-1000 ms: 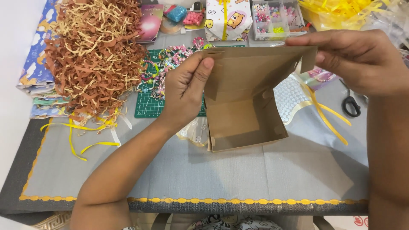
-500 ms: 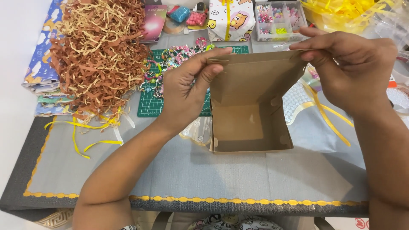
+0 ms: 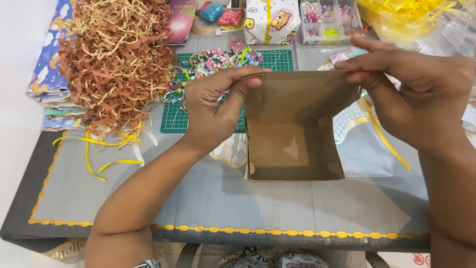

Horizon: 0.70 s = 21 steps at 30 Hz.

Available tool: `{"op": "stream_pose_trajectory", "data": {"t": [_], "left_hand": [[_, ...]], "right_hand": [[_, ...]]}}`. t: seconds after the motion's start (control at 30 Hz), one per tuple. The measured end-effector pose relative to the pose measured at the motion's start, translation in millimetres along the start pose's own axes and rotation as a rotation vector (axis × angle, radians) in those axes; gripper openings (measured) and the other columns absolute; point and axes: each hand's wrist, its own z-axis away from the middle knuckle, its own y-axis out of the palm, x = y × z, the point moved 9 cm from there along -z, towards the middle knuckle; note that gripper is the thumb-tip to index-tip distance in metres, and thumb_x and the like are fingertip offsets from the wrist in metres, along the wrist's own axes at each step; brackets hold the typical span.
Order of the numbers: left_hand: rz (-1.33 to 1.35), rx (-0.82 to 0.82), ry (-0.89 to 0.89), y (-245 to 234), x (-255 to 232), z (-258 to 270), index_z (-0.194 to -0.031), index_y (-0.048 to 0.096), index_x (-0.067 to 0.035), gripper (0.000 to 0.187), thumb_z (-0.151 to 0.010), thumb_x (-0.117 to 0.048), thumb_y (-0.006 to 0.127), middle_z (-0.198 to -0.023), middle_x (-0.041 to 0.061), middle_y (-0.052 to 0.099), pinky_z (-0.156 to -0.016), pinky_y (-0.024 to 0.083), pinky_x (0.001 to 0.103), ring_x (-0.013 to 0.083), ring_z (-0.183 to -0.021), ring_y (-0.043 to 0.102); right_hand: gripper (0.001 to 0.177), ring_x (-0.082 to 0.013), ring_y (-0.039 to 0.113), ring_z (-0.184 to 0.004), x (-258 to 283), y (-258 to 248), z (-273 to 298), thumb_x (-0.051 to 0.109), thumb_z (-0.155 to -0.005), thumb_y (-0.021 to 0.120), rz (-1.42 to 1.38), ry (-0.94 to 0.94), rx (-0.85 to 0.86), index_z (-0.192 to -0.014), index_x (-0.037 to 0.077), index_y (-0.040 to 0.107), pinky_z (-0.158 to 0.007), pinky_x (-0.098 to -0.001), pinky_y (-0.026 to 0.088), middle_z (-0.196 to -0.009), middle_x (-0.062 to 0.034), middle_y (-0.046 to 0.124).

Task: Assembling a small cardboard box, filling it with shredded paper, and placing a packaged keychain inside.

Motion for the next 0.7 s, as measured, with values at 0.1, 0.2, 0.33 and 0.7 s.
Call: {"op": "stream_pose_trajectory", "data": {"t": [0.1,0.2,0.33,0.7], "left_hand": [[-0.042,0.013,-0.011,3,-8,-3,-0.129,0.086,-0.011,0.02,-0.119,-0.025,0.075,-0.125,0.004,0.089,-0.101,0.069,0.029,0.0162,-0.113,0.088],[-0.075,0.018,0.002,5,-15,-4,-0.125,0.087,-0.008,0.019,-0.118,-0.021,0.076,-0.118,0.006,0.09,-0.095,0.067,0.03,0.0167,-0.104,0.086],[-0.088,0.003,-0.014,5,-20,-6,-0.125,0.086,-0.007,0.02,-0.118,-0.022,0.075,-0.116,0.006,0.09,-0.097,0.068,0.03,0.0164,-0.105,0.087],[-0.208,0.072,-0.158,16,3,5,-0.18,0.022,-0.024,0.113,-0.104,-0.024,0.105,-0.162,0.002,0.078,-0.099,0.067,0.029,0.0161,-0.123,0.077]], "right_hand": [[0.017,-0.0659,0.074,-0.16,-15,1,8,-0.038,-0.129,0.071,-0.013,0.049,0.004,-0.131,-0.023,0.079,-0.157,-0.071,0.056,-0.127,-0.0292,0.078],[0.008,-0.0632,0.078,-0.151,4,-2,-2,-0.032,-0.131,0.076,0.027,0.013,0.002,-0.125,-0.027,0.08,-0.15,-0.0679,0.061,-0.123,-0.0293,0.08],[0.006,-0.0354,0.081,-0.13,0,2,-6,-0.02,-0.134,0.076,0.071,0.147,0.039,-0.135,-0.017,0.081,-0.121,-0.0443,0.062,-0.133,-0.0252,0.084],[0.064,-0.0328,0.079,-0.119,15,20,-14,-0.016,-0.11,0.077,0.21,0.258,0.07,-0.154,-0.005,0.032,-0.069,-0.0409,0.054,-0.153,-0.0266,0.063]]}}
